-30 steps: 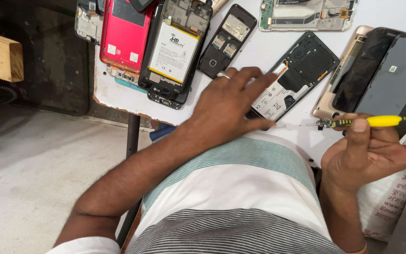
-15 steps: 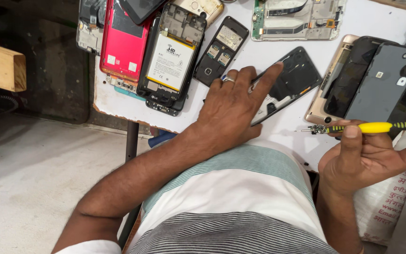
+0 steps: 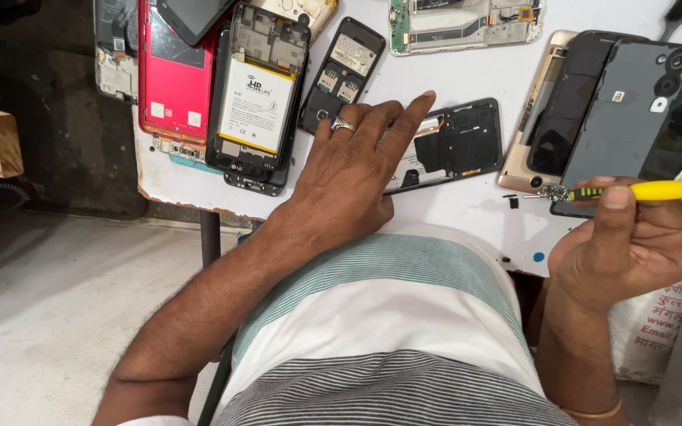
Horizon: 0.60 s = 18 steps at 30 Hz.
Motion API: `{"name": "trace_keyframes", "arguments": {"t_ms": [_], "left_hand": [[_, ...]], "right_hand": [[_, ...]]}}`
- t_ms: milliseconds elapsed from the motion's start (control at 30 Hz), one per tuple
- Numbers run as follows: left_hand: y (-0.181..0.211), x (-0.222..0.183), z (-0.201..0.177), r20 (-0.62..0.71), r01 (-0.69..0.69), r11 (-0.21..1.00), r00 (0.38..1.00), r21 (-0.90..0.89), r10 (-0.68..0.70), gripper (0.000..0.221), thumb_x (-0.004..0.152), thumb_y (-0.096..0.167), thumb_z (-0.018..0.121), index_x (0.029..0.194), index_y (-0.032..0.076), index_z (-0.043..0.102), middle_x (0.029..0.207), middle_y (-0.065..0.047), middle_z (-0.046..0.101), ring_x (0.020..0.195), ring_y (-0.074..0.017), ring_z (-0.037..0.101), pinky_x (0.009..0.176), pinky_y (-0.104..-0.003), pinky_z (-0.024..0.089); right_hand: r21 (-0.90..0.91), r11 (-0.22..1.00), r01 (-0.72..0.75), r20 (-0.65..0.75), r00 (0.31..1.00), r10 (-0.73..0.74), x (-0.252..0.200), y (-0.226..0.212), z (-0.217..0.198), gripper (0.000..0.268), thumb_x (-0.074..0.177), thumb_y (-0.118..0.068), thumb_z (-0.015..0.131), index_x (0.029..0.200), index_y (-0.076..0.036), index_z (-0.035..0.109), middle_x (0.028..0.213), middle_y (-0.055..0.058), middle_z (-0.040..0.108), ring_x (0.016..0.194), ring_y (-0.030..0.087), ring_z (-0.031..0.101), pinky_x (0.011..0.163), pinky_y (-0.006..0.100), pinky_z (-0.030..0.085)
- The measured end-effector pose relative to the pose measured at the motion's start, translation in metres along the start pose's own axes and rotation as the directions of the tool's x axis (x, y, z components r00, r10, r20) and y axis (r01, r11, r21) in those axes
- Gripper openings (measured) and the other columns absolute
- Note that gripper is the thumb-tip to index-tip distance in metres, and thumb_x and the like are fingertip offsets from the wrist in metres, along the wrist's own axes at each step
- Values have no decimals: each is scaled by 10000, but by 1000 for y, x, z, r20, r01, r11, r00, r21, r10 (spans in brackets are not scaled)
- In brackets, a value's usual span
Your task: The person uses a yellow-handled screwdriver to remove and install screws on the back of a disassembled smartphone. The person repeatedly picks up screws, places them into the screwdriver, and tightens them into the phone chassis.
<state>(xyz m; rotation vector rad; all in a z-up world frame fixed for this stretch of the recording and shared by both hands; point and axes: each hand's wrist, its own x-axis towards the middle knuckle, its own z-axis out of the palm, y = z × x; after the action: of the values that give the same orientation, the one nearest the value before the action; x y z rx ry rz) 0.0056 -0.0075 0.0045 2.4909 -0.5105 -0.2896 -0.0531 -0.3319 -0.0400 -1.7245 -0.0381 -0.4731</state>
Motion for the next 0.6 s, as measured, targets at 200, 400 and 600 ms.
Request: {"name": "trace_keyframes", "arguments": {"t_ms": [200, 400, 600], "left_hand": [[-2, 0, 2, 7, -22, 1000, 1000, 6, 22, 1120, 639, -44, 702, 1620, 173, 209, 1406, -176, 517, 1247, -367, 514, 987, -590, 426], [-3, 1, 4, -6, -35, 999, 999, 5, 35, 1100, 650, -69, 686, 1616, 210, 238, 1409, -166, 531, 1265, -351, 517, 996, -590, 422], [-1, 0, 1, 25, -18, 1000, 1000, -10, 18, 1100, 656, -75, 686, 1614, 243, 251, 1407, -156, 538, 1267, -348, 521, 979, -591, 429]], "right_hand": [[-37, 999, 11, 16, 1000, -10, 2, -3, 3, 495, 1181, -46, 683, 1482, -66, 290, 1033, 223, 687, 821, 250, 696, 737, 332, 630], [-45, 999, 7, 27, 1000, -6, 1, 1, 0, 524, 1192, -39, 674, 1505, -88, 256, 1052, 228, 689, 852, 247, 709, 749, 332, 647], [-66, 997, 25, 55, 998, -22, 4, 1, -1, 513, 1193, -37, 666, 1490, -105, 253, 1032, 223, 698, 842, 249, 720, 747, 337, 657]]}}
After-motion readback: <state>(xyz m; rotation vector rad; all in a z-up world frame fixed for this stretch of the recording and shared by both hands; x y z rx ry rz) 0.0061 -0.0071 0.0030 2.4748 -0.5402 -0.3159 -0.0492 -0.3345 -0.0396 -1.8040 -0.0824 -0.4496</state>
